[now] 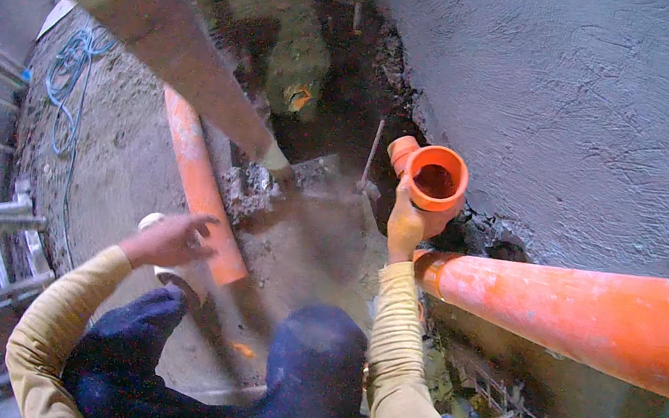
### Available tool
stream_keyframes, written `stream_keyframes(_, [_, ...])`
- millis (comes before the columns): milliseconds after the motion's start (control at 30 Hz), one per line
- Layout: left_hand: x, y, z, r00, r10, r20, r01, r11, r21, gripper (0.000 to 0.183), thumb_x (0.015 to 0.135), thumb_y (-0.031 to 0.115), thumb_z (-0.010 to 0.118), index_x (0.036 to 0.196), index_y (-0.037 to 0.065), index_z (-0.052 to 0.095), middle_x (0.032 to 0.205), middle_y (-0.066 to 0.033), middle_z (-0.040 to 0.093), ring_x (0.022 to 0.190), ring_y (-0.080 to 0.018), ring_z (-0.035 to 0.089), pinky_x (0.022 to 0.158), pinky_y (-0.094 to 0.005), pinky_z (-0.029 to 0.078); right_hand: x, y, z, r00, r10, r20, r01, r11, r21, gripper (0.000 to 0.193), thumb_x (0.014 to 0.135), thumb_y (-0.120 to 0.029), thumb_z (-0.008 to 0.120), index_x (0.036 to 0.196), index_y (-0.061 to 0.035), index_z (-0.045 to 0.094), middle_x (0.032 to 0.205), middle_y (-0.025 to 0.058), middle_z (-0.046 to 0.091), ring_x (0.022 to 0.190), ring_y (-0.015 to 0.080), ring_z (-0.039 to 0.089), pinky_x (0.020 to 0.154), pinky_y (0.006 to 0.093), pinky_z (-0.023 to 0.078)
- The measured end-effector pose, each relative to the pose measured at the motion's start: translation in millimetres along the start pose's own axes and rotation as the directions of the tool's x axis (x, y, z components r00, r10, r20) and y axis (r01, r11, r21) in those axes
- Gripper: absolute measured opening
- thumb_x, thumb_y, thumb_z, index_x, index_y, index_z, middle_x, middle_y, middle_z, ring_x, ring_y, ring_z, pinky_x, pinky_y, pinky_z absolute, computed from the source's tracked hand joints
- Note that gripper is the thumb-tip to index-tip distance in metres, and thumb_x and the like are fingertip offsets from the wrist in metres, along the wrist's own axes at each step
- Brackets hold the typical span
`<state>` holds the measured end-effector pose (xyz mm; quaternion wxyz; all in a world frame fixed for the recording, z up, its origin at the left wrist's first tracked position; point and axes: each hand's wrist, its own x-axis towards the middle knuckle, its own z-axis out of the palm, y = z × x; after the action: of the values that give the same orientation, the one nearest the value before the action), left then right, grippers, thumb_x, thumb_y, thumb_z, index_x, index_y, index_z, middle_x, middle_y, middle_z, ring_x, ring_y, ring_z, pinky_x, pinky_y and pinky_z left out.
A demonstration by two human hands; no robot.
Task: The person assembles orange plastic pipes and fittings by hand, connecting a long pipe to an elbow and a T-junction. The person then inserts the assembled pipe into a hole in the wall.
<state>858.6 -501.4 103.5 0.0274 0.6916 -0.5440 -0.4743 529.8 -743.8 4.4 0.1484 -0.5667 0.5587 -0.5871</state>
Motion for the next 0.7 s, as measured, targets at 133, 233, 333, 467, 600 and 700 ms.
stream_keyframes(133, [40, 0, 6, 0.952, 0.116, 0.282, -0.124, 0.992, 0.008, 0.06, 0.095, 0.039, 0.072, 0.139, 0.002, 0.054, 0.117, -0.0219, 0.072, 0.109, -0.0402, 0.07, 0.092, -0.0463, 0.055, 7, 45, 28, 0.994, 0.098, -0.038, -0.097, 0.995, 0.027, 0.087, 0.076, -0.025, 0.092, 0.145, -0.0021, 0.045, 0.137, 0.0158, 0.058, 0.128, 0.0322, 0.056, 0.113, 0.0436, 0.041])
stream_keyframes(233, [72, 7, -1, 0.881, 0.173, 0.44, -0.209, 0.977, 0.035, 0.057, 0.095, 0.036, 0.072, 0.137, 0.001, 0.056, 0.116, -0.0253, 0.071, 0.106, -0.0412, 0.07, 0.091, -0.047, 0.055, 20, 52, 49, 0.992, 0.112, 0.059, -0.117, 0.989, 0.086, 0.085, 0.076, -0.026, 0.092, 0.144, -0.0021, 0.047, 0.137, 0.0158, 0.06, 0.127, 0.0309, 0.058, 0.111, 0.0445, 0.044])
stream_keyframes(333, [111, 8, -3, 0.724, 0.517, 0.457, -0.575, 0.818, -0.015, 0.054, 0.094, 0.032, 0.072, 0.137, 0.002, 0.057, 0.115, -0.0259, 0.071, 0.104, -0.0431, 0.07, 0.089, -0.0487, 0.055, 31, 62, 67, 0.98, 0.2, 0.006, -0.2, 0.978, 0.064, 0.079, 0.064, -0.026, 0.096, 0.128, -0.0029, 0.056, 0.12, 0.015, 0.066, 0.114, 0.0318, 0.064, 0.098, 0.0428, 0.051])
stream_keyframes(467, [192, 0, 65, 0.565, 0.684, 0.461, -0.578, 0.727, -0.371, 0.043, 0.095, 0.027, 0.07, 0.13, 0.005, 0.062, 0.121, -0.0224, 0.068, 0.104, -0.0403, 0.068, 0.09, -0.0496, 0.054, 26, 82, 44, 0.942, 0.333, 0.046, -0.33, 0.942, -0.064, 0.08, 0.068, -0.033, 0.092, 0.134, -0.0062, 0.055, 0.127, 0.016, 0.067, 0.119, 0.0331, 0.065, 0.1, 0.0442, 0.051])
stream_keyframes(600, [333, -35, 82, 0.55, 0.805, 0.221, -0.814, 0.576, -0.074, 0.029, 0.095, 0.024, 0.067, 0.117, 0.005, 0.068, 0.093, -0.0106, 0.07, 0.078, -0.0268, 0.066, 0.071, -0.0417, 0.054, 26, -4, 76, 0.97, 0.244, 0.023, -0.245, 0.962, 0.123, 0.066, 0.074, -0.029, 0.085, 0.131, -0.0077, 0.06, 0.124, 0.0136, 0.07, 0.118, 0.0304, 0.066, 0.1, 0.0428, 0.053])
stream_keyframes(700, [335, 28, 128, 0.813, 0.544, -0.207, -0.582, 0.755, -0.303, 0.02, 0.095, 0.021, 0.063, 0.101, 0.004, 0.071, 0.076, -0.0036, 0.065, 0.063, -0.0141, 0.059, 0.056, -0.0322, 0.048, 2, 2, 61, 0.92, 0.369, -0.134, -0.373, 0.928, -0.005, 0.065, 0.076, -0.03, 0.086, 0.131, -0.0075, 0.06, 0.124, 0.0133, 0.07, 0.118, 0.0292, 0.066, 0.1, 0.0424, 0.053])
